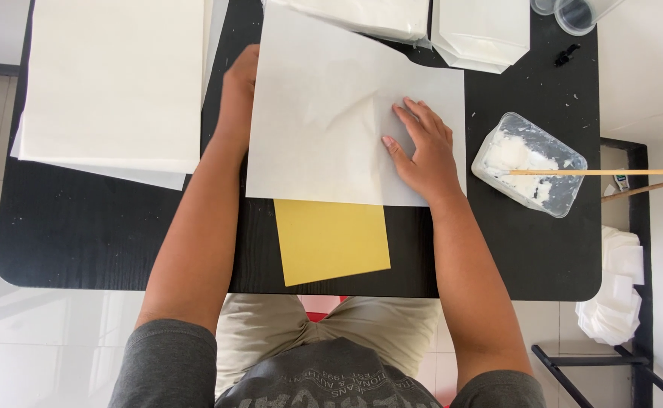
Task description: The person is manually constructing a paper bag by folding paper sheets and applying glue with a brush.
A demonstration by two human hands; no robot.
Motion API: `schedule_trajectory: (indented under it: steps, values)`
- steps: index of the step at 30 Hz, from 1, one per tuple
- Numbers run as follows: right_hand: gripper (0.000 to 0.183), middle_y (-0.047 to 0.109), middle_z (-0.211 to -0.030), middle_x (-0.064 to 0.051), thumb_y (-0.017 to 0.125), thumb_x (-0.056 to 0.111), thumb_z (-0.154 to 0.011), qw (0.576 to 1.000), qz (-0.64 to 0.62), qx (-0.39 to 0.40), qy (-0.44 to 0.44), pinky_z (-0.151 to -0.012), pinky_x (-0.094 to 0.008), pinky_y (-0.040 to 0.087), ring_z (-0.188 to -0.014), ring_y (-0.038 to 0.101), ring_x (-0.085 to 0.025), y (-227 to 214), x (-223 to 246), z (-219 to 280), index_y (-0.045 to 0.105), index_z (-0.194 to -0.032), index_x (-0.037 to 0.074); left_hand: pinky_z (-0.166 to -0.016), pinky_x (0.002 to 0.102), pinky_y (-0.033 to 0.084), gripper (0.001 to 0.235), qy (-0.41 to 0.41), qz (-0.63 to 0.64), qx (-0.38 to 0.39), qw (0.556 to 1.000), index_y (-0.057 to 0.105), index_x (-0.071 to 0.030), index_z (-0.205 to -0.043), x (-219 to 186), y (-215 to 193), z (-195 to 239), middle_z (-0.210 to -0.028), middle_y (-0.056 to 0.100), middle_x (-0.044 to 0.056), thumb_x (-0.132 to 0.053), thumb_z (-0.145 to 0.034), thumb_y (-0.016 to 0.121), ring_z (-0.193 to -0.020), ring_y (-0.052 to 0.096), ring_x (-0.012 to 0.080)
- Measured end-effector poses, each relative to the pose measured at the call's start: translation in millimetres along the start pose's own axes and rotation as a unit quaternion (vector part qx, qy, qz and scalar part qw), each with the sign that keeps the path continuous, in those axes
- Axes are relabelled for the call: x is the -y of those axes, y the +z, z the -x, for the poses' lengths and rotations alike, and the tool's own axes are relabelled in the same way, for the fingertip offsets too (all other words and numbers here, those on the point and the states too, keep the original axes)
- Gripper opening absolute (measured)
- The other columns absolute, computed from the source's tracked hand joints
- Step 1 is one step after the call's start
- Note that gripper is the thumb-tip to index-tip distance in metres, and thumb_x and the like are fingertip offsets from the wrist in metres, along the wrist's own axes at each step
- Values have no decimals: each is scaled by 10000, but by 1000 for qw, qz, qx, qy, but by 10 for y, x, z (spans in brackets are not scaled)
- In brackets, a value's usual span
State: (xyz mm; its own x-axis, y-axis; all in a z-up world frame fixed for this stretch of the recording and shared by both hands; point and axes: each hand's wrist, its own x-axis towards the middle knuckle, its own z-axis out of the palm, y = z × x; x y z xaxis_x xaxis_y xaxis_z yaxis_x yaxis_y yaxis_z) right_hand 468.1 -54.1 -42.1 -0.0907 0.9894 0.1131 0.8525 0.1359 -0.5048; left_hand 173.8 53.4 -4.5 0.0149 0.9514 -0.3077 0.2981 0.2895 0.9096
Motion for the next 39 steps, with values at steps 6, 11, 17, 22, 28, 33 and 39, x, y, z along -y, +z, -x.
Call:
schedule_trajectory:
  steps: [6, 11, 17, 22, 28, 33, 39]
  values:
    - [532, 413, -1622, -55, 545, 405, -1060, 1000, -2, -1, 2, -1205, -497, 212, -1530, 293, -278, -3, 4, 2, 515, -1517, 133, -1072, 427, 469, 282, 414, 15, -45, 909, 701, -60, -1139, 373, -287, -268, -1309, 666, 101, -307, -1092, 575, -1239, 625, 270]
    - [543, 402, -1628, -42, 525, 414, -1050, 1000, 4, 6, 16, -1214, -476, 191, -1534, 277, -261, -3, 14, -3, 506, -1520, 143, -909, 269, 503, 207, 279, 245, -23, 928, 655, -188, -1169, 403, -522, -269, -1156, 637, -38, -351, -1050, 611, -1040, 598, 127]
    - [556, 411, -1622, -39, 507, 453, -1056, 1000, 20, -10, 2, -1211, -480, 207, -1527, 297, -267, 63, -64, 2, 504, -1527, 158, -908, 271, 564, 206, 171, 419, -84, 888, 574, -193, -910, 364, -707, -291, -1041, 696, -37, -389, -968, 598, -977, 655, 77]
    - [542, 408, -1621, -48, 526, 418, -1055, 1000, 21, -13, 11, -1195, -498, 223, -1524, 293, -284, 56, 12, -12, 511, -1518, 136, -855, 309, 512, 412, 155, 583, -32, 797, 614, -126, -1289, 519, -632, -378, -1146, 581, 49, -269, -931, 760, -1001, 576, 174]
    - [522, 431, -1596, -59, 585, 364, -1042, 999, 10, -48, 4, -1193, -507, 259, -1491, 337, -288, 73, -51, -29, 527, -1500, 122, -911, 291, 510, 145, 204, 447, -17, 871, 571, -163, -998, 263, -257, -198, -984, 615, -1, -302, -1038, 562, -941, 607, 128]
    - [464, 508, -1511, -60, 648, 337, -1025, 991, 11, -136, 4, -1110, -521, 352, -1397, 456, -281, 79, -318, -49, 592, -1444, 143, -991, 282, 464, 270, 315, 297, 38, 901, 651, -208, -1227, 141, 25, 63, -1250, 621, -63, -413, -1061, 592, -1136, 570, 110]
    - [528, 434, -1595, -88, 561, 394, -1047, 994, 23, -94, 59, -1206, -502, 231, -1509, 304, -324, 151, -355, -91, 535, -1496, 118, -981, 378, 485, 252, 429, 68, -21, 900, 571, -91, -1008, 88, 207, 109, -1270, 612, 65, -306, -1116, 494, -1161, 611, 209]
